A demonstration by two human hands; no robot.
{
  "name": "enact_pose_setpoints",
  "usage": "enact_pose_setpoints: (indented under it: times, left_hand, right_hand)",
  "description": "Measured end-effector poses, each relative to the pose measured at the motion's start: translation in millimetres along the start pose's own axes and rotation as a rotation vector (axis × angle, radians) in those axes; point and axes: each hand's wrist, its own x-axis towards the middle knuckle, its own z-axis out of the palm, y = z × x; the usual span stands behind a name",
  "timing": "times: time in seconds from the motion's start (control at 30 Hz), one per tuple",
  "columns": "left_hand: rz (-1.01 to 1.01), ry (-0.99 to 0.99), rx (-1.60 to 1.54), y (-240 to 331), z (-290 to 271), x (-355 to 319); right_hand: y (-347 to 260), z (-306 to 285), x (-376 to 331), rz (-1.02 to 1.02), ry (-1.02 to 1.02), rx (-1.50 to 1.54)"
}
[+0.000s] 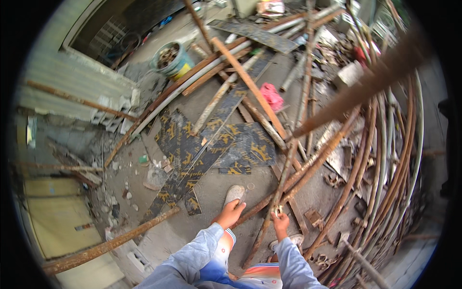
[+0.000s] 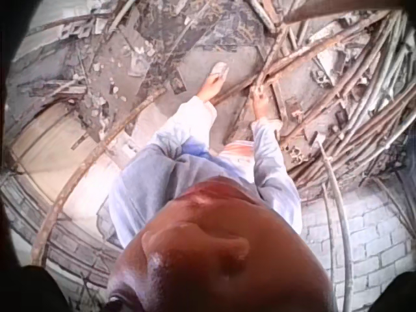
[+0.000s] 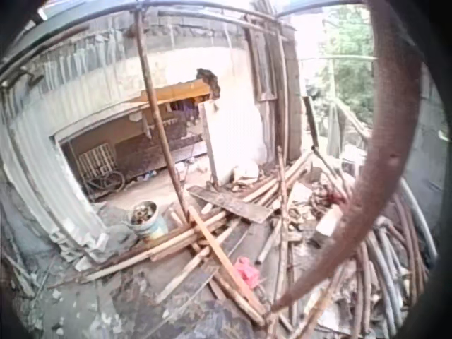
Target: The person uses a wrench to loosen and remove couplers from metal scaffolding poles. They then detach the poles and drop them onto a pile of debris on the ground.
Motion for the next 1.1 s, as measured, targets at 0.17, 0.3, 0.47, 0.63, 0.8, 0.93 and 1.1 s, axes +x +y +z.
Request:
enact_pose_setpoints:
  times: [0.17,0.3,0.47,0.63,0.8,0.93,1.1]
  left_hand:
    - [-0.178,0.254,-0.136,-21.3,-106.7,-29.2]
    - [-0.404,0.422,-0.259,-86.4,-169.6,-75.2]
    - [-0.514,0.511,-0.256,-139.1,-183.9,-125.5]
    - [-0.477,0.394,-0.301,-97.6,-148.5,-88.5]
    - [-0.215,0.149,-0.016,-35.2,-105.3,-41.2]
    - [-0.128,-0.02,0.174,16.8,-55.2,-27.1]
    - [-0.156,-0.329,0.429,16.8,28.3,-31.3]
  right_hand:
    - [-166.4,153.7,43.1,-0.056,-0.118,-0.104]
    - [-382.0,293.7,46.8,-0.741,-0.151,-0.084]
    - [-633.4,356.5,-59.6,-0.806,-0.486,0.34]
    - [-606.1,311.0,-69.8,-0.74,-0.86,0.345]
    - [-305.2,196.7,4.9,-0.44,-0.489,0.025]
    - [2.3,-11.8,6.7,0.12,-0.06,0.125]
    - [140.2,-252.6,-76.8,0.44,0.176,-0.224]
